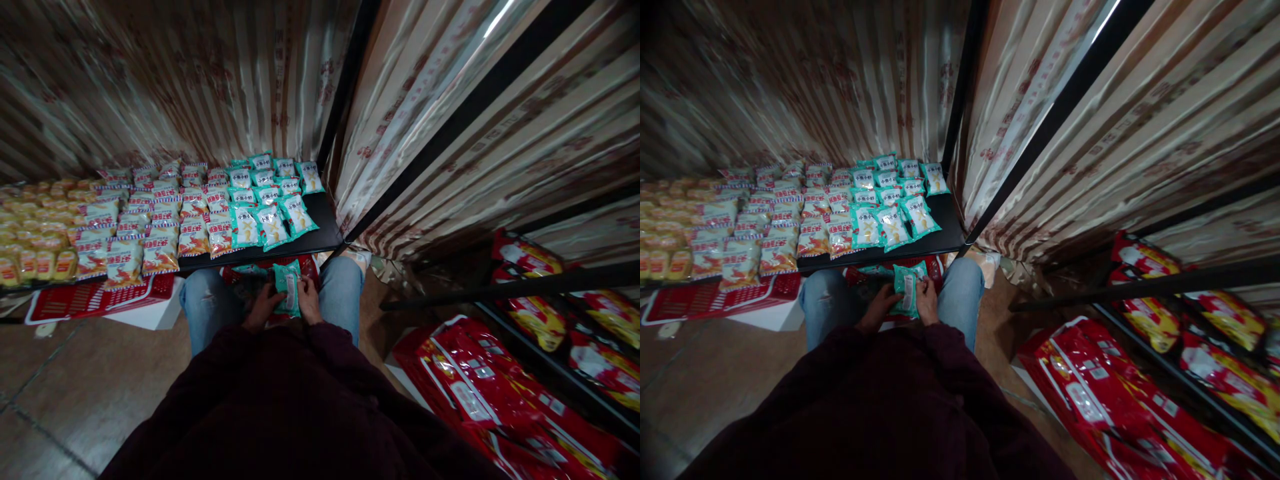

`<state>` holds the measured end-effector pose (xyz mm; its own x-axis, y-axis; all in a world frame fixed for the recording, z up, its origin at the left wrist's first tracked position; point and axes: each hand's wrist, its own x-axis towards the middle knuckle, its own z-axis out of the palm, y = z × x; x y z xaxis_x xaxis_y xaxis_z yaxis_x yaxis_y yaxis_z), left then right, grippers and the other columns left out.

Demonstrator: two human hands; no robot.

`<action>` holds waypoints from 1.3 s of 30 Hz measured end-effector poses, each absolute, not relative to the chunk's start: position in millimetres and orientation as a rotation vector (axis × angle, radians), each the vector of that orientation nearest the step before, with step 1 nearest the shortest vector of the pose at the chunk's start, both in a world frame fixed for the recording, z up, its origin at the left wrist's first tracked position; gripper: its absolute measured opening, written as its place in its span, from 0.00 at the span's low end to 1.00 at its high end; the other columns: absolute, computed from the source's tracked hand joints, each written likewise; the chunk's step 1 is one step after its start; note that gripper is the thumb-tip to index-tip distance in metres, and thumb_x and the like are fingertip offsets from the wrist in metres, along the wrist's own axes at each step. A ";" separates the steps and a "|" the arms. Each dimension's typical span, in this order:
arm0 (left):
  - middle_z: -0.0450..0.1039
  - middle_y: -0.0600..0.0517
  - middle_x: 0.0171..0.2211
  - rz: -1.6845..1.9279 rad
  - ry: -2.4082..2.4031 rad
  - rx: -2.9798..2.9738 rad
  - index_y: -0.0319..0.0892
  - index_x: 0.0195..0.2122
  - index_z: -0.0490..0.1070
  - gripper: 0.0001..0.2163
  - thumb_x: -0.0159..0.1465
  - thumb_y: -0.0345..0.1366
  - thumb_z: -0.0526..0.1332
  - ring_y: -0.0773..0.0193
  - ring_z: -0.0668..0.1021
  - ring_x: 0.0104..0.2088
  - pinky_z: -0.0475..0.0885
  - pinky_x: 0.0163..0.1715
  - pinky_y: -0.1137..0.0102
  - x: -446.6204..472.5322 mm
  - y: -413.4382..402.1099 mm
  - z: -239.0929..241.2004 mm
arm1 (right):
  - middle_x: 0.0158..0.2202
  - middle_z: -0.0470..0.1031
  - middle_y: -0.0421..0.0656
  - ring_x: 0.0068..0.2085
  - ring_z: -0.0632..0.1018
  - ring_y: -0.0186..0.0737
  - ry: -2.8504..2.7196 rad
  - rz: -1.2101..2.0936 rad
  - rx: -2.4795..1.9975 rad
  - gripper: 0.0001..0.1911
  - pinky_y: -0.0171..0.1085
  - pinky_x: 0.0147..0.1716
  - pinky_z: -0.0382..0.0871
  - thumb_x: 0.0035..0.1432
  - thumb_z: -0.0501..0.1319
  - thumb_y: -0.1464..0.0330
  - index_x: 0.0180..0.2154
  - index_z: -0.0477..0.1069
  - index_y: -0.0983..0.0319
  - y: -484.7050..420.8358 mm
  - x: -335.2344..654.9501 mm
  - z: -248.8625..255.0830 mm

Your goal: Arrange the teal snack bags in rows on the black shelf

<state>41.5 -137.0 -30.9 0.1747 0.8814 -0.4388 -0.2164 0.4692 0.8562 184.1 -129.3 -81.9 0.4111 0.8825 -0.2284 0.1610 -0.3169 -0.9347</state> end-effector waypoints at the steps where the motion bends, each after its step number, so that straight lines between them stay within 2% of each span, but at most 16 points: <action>1: 0.75 0.45 0.44 0.882 1.156 0.756 0.39 0.42 0.69 0.24 0.47 0.43 0.70 0.54 0.77 0.45 0.71 0.47 0.60 40.9 -137.1 -28.9 | 0.33 0.74 0.41 0.36 0.74 0.40 -0.905 0.958 -1.743 0.23 0.37 0.40 0.67 0.52 0.57 0.53 0.46 0.70 0.60 -129.2 184.1 -80.1; 7: 0.74 0.43 0.45 0.863 1.246 0.799 0.39 0.42 0.67 0.25 0.46 0.45 0.71 0.54 0.76 0.45 0.71 0.46 0.61 38.4 -138.2 -29.0 | 0.24 0.63 0.34 0.26 0.66 0.34 -0.944 0.933 -1.578 0.16 0.33 0.29 0.64 0.50 0.56 0.58 0.38 0.69 0.60 -128.9 180.9 -73.5; 11: 0.72 0.43 0.47 0.864 1.314 0.887 0.39 0.45 0.66 0.26 0.47 0.42 0.70 0.55 0.75 0.47 0.69 0.48 0.61 39.9 -136.7 -35.0 | 0.24 0.65 0.35 0.26 0.66 0.35 -0.955 1.008 -1.560 0.16 0.34 0.28 0.63 0.50 0.55 0.56 0.35 0.70 0.59 -130.2 181.0 -73.1; 15: 0.69 0.41 0.51 0.838 1.406 1.039 0.39 0.50 0.64 0.28 0.49 0.39 0.69 0.56 0.72 0.51 0.64 0.54 0.61 42.9 -134.3 -35.9 | 0.30 0.72 0.39 0.32 0.72 0.40 -0.899 1.152 -1.534 0.18 0.37 0.32 0.67 0.50 0.55 0.53 0.36 0.71 0.58 -132.4 182.4 -70.8; 19: 0.68 0.41 0.54 0.819 1.430 1.151 0.39 0.53 0.64 0.27 0.52 0.39 0.66 0.54 0.69 0.55 0.60 0.57 0.61 44.1 -133.8 -34.1 | 0.33 0.75 0.41 0.37 0.74 0.43 -0.856 1.265 -1.562 0.23 0.39 0.37 0.69 0.53 0.53 0.47 0.38 0.71 0.57 -133.9 182.7 -66.1; 24: 0.66 0.42 0.56 0.796 1.437 1.289 0.41 0.54 0.67 0.23 0.56 0.37 0.62 0.53 0.68 0.58 0.58 0.60 0.59 43.1 -134.7 -34.3 | 0.43 0.77 0.42 0.48 0.73 0.43 -0.947 1.207 -1.538 0.25 0.41 0.53 0.64 0.54 0.54 0.46 0.41 0.73 0.58 -133.5 182.0 -65.2; 28: 0.64 0.42 0.57 0.768 1.442 1.393 0.41 0.53 0.68 0.21 0.57 0.34 0.59 0.53 0.66 0.59 0.57 0.62 0.59 43.5 -134.9 -34.3 | 0.48 0.76 0.44 0.53 0.72 0.44 -0.939 1.272 -1.496 0.27 0.43 0.57 0.61 0.53 0.57 0.46 0.43 0.74 0.59 -133.5 180.6 -66.2; 33: 0.63 0.41 0.54 0.698 1.516 1.486 0.40 0.54 0.69 0.23 0.55 0.29 0.60 0.54 0.68 0.57 0.59 0.61 0.60 43.8 -135.5 -32.8 | 0.41 0.78 0.43 0.46 0.77 0.43 -0.913 1.410 -1.372 0.27 0.40 0.47 0.70 0.51 0.61 0.47 0.47 0.72 0.57 -136.8 175.3 -61.7; 39: 0.66 0.45 0.50 0.707 1.511 1.602 0.44 0.54 0.69 0.22 0.56 0.31 0.59 0.55 0.71 0.52 0.64 0.57 0.59 42.4 -135.1 -30.8 | 0.41 0.78 0.43 0.40 0.78 0.41 -0.900 1.468 -1.339 0.29 0.39 0.42 0.72 0.48 0.65 0.51 0.50 0.68 0.57 -135.5 170.9 -60.8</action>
